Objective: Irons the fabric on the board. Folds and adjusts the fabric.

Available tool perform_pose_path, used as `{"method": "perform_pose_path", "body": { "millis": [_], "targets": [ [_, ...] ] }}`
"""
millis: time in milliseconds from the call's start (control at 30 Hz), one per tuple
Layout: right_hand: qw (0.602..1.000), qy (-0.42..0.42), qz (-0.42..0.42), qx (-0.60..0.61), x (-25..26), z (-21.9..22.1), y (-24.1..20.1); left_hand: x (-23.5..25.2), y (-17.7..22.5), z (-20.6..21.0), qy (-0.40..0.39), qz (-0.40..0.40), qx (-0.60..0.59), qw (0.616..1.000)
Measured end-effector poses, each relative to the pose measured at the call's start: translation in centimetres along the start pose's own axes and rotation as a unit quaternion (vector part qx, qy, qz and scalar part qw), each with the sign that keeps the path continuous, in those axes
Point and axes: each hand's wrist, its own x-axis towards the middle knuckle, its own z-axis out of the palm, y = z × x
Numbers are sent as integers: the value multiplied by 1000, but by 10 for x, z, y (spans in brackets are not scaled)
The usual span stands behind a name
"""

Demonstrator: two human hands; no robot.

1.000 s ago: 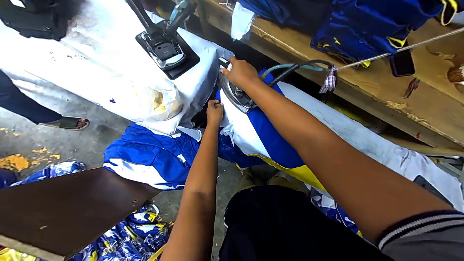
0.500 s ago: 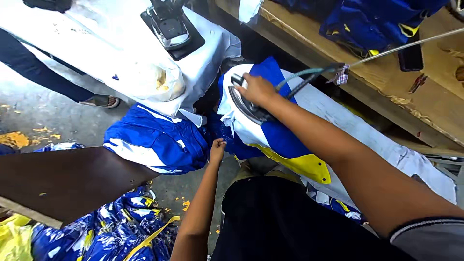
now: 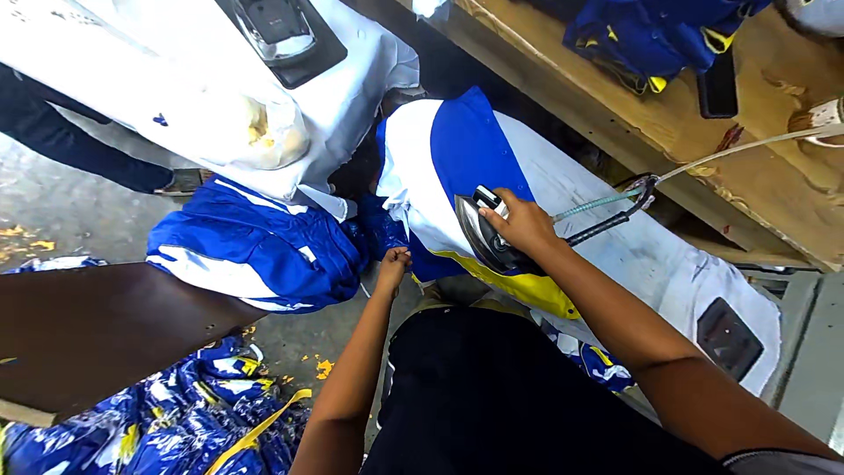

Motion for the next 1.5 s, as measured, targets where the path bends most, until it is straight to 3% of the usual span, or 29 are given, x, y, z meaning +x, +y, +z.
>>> {"method": "perform_pose_path", "body": {
  "millis": [133,367,567,733,933,1100,1300,1500],
  "targets": [
    [1000,16,17,-5,34,-5,-16,2,10,-7,22,19,-7,1000],
    [999,31,35,9,83,-24,-42,-8,-12,-6,23,35,-5,999],
    [999,-29,-24,-25,29,-5,-21,-16,-27,6,14,2,3,1000],
    [997,-68,-21,-9,-17,-8,18,-13,-26,7,3,3,22,1000],
    [988,-112,85,61,-90,-35,83,2,-29,7,7,-32,69,997],
    [971,-95,199,87,-147,-57,152,23,-46,7,17,-66,209,976],
    [967,-43,232,99,-225,-80,278,8,-66,29,43,-56,308,949],
    [952,16,301,57,-297,-81,420,-19,-83,95,2,-79,330,941]
  ]
}}
